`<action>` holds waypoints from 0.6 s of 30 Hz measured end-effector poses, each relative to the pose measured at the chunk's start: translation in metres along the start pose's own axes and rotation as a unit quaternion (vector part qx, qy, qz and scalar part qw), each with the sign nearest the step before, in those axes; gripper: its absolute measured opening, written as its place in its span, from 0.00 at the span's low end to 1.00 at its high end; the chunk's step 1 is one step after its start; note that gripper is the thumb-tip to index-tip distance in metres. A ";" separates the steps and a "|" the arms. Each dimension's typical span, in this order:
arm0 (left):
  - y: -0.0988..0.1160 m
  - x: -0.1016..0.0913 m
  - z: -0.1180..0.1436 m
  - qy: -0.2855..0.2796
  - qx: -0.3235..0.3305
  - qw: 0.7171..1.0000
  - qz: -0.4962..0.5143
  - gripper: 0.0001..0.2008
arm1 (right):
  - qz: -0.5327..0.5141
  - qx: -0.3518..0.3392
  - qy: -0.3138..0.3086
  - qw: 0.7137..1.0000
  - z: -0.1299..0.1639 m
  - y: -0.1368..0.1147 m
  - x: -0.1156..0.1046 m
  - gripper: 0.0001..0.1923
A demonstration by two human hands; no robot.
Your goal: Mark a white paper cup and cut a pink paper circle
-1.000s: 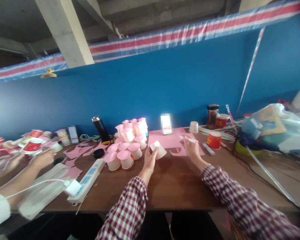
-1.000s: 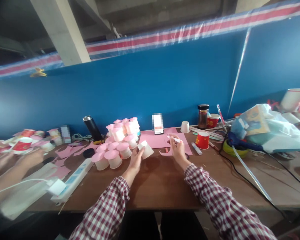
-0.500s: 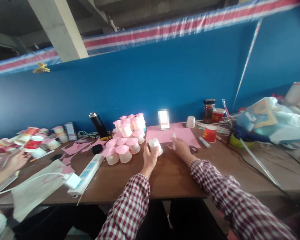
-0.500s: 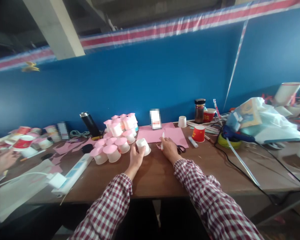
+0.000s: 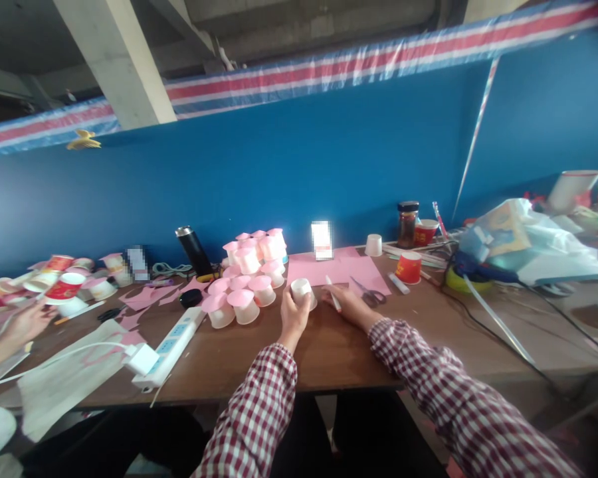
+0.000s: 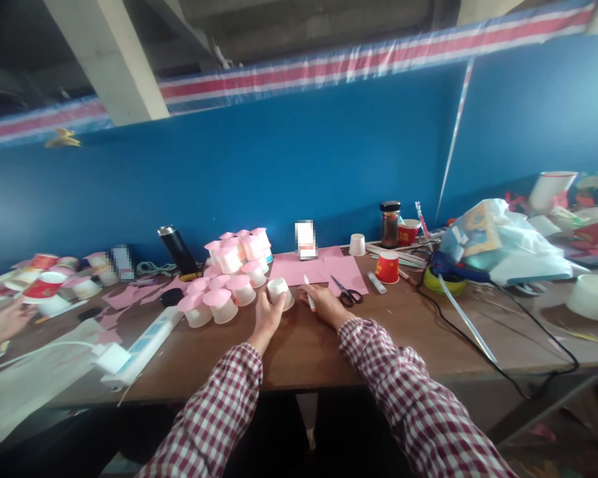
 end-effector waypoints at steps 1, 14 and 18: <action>0.000 0.000 0.000 0.002 0.004 1.000 -0.002 0.25 | 0.006 -0.004 -0.006 1.000 0.000 -0.002 0.000 0.16; -0.001 -0.002 0.001 0.004 -0.002 1.000 0.000 0.24 | 0.180 0.127 -0.052 0.974 0.006 0.002 -0.022 0.14; 0.002 -0.002 0.001 0.007 0.002 1.000 0.006 0.24 | 0.197 0.122 -0.058 0.971 0.006 -0.009 -0.022 0.15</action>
Point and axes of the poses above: each hand's wrist, its own z-axis away from the middle knuckle, its own x-axis out of the palm, y = z × x, the point moved 1 cm from there along -z, towards the middle knuckle, and after that the axes turned 12 degrees about x, right-handed, at the moved point
